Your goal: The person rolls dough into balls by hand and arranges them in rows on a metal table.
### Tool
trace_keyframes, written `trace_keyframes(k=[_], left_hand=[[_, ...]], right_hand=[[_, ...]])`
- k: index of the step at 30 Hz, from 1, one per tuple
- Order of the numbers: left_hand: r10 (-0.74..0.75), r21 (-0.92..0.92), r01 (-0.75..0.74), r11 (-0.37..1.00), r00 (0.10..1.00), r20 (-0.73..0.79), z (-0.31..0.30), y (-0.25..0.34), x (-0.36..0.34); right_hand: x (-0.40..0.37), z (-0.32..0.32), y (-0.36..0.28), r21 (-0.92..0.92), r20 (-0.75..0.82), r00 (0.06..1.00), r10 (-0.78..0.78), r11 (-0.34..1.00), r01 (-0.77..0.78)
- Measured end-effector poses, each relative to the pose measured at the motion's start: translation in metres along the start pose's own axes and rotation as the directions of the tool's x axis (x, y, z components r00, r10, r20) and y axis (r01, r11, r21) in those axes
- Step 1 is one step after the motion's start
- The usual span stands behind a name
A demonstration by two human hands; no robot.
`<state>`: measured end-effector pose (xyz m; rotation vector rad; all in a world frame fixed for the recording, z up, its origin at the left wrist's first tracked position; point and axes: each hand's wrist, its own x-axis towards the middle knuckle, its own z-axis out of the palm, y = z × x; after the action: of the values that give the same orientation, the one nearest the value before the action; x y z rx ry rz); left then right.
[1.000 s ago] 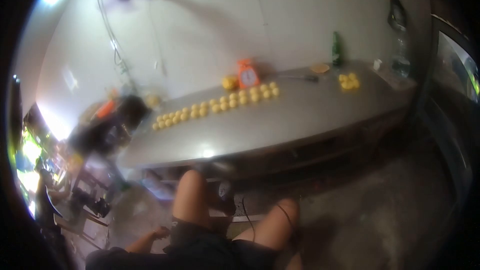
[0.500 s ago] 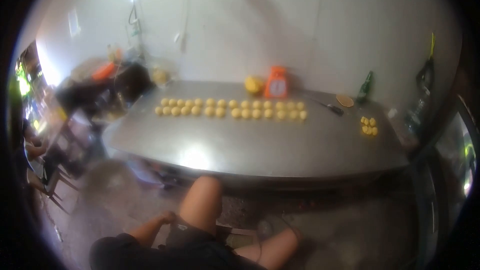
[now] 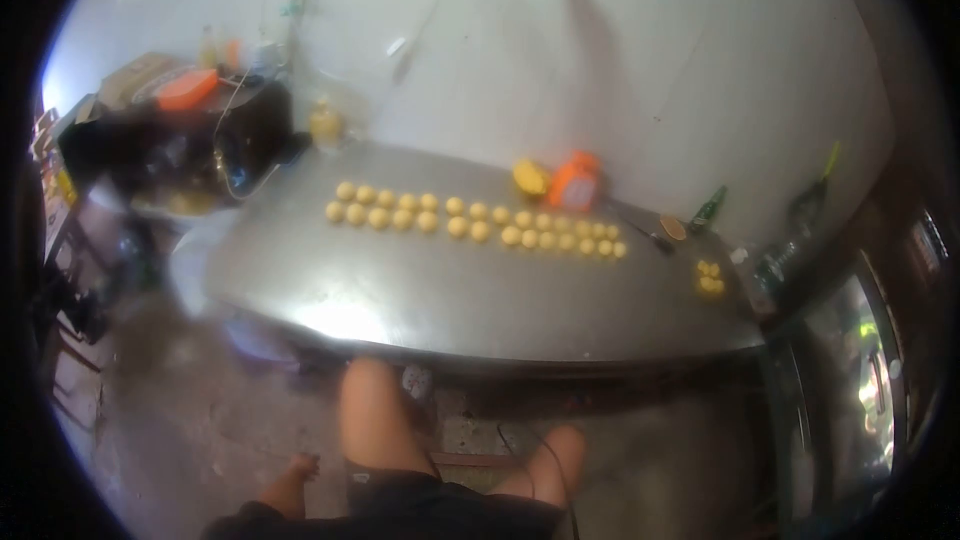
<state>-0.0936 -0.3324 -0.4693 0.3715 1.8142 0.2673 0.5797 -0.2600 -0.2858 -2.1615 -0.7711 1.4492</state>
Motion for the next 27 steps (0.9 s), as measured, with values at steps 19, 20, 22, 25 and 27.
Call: trace_keyframes(k=[19,20,22,25,27], left_hand=[[0.115,-0.19,-0.482,0.855,0.535,-0.837,-0.082,0.017,0.013],[0.047,-0.178,-0.437,0.882,0.456,-0.889,-0.116,0.038,-0.008],[-0.001,0.111,-0.485,0.867,-0.225,-0.974,-0.18,0.102,-0.036],[0.191,0.474,-0.489,0.732,-0.52,-0.832,-0.264,0.192,-0.113],[0.249,0.64,-0.567,0.518,-0.617,-0.747,-0.269,0.28,-0.196]], right_hand=[[0.082,-0.198,0.03,-0.209,-0.624,0.717,-0.309,0.951,0.229],[0.117,-0.221,0.017,-0.272,-0.651,0.639,-0.41,0.912,0.307],[0.059,-0.19,-0.109,-0.332,-0.631,0.573,-0.523,0.85,0.409],[0.039,-0.169,-0.237,-0.339,-0.577,0.529,-0.622,0.772,0.538],[0.029,-0.156,-0.287,-0.488,-0.549,0.4,-0.734,0.67,0.56]])
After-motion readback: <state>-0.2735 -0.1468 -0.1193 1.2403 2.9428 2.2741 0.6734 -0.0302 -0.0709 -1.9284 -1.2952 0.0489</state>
